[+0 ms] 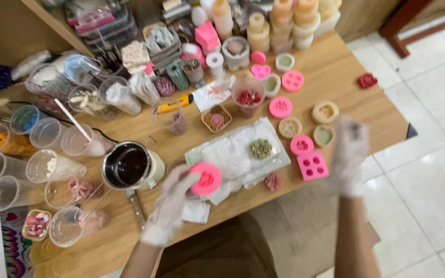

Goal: The person removes various molded wax shapes from silicone molds by hand and then pours dark liquid wax from a small pot into a flower-shaped mold.

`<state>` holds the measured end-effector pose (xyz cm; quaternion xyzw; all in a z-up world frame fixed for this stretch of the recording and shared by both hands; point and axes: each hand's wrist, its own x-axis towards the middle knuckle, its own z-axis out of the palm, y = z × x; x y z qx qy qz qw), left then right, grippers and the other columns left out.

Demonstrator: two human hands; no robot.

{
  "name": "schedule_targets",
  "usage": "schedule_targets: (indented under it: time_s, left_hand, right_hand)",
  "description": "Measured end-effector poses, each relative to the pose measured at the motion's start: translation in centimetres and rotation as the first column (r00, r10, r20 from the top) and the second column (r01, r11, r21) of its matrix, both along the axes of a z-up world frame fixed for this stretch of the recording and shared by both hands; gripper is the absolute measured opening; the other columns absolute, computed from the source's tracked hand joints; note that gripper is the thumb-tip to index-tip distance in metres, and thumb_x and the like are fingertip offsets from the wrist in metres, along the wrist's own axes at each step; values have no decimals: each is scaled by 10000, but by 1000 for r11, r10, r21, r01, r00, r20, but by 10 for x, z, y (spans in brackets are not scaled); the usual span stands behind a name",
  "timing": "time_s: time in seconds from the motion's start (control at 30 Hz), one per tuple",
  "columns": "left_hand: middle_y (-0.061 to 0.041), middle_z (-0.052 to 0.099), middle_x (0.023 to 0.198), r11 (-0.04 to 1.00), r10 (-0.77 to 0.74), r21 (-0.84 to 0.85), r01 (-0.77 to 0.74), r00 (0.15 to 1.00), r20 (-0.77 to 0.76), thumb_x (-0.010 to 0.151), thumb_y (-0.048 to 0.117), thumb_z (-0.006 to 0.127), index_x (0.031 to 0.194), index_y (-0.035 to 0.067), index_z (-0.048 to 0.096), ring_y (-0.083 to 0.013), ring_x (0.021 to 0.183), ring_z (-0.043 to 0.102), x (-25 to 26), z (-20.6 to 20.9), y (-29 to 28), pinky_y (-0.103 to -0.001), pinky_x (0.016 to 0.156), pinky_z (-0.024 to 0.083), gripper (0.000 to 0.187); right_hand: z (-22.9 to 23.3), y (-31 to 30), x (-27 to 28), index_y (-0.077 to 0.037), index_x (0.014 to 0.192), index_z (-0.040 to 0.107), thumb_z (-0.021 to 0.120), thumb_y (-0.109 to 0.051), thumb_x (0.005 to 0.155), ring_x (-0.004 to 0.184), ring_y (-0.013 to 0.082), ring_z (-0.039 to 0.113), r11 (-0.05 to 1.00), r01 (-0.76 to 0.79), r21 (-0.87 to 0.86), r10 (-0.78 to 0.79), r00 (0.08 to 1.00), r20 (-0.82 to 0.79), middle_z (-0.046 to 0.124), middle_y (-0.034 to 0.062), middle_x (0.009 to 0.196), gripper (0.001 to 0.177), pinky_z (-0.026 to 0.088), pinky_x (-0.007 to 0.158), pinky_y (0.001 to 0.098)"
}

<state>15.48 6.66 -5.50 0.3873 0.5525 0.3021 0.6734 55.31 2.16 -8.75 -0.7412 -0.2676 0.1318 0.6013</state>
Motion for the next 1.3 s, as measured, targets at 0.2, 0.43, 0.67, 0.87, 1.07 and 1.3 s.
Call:
schedule_targets:
  time_s: [0.2,0.43,0.67,0.87,1.07,1.3]
  left_hand:
    - [-94,714,1102,965,-167,197,175,984,-55,920,189,714,1194,-8,690,-147,1007,657,60,-30,43,-296,899,545,338]
    - [-76,751,1092,968,-143,176,180,969,-201,926,196,665,1212,41,697,-125,980,682,79,-27,57,-280,881,565,327]
    - [-143,560,1424,747,-27,515,420,793,-608,946,284,645,1396,82,601,-298,1332,492,85,-44,45,-415,1147,343,495]
    - [-195,434,1550,714,-13,533,454,770,-638,938,361,640,1566,57,357,-354,1431,374,84,-50,34,-464,1192,224,753]
    - [-196,387,1587,706,-28,508,494,735,-677,878,390,705,1578,47,305,-363,1456,337,77,-56,36,-486,1206,167,876]
    - [-226,337,1616,765,-97,526,372,873,-477,806,382,764,1587,18,245,-356,1467,360,73,-62,41,-436,1215,262,1006]
  right_hand:
    - [-124,-24,101,1,1094,637,781,-579,955,883,245,630,911,262,-317,-243,965,99,675,85,950,613,506,821,386]
    - [-193,-8,130,31,1315,519,819,-539,871,1234,470,470,664,338,-666,-144,933,330,497,314,1306,782,415,991,535]
    - [-178,-3,105,-74,1437,523,769,-403,961,1308,445,443,785,313,-535,18,851,524,519,282,1351,629,369,1067,554]
    - [-152,-1,52,-173,1333,620,778,-372,929,1351,381,486,819,223,-529,185,769,611,576,188,1412,477,360,1087,543]
    - [-131,19,40,-134,1394,560,794,-499,823,1237,376,552,620,103,-778,195,940,279,607,183,1332,717,396,1037,557]
    - [-53,17,9,-84,1352,643,769,-402,929,1190,347,588,870,-27,-492,173,951,255,600,190,1307,544,467,1016,473]
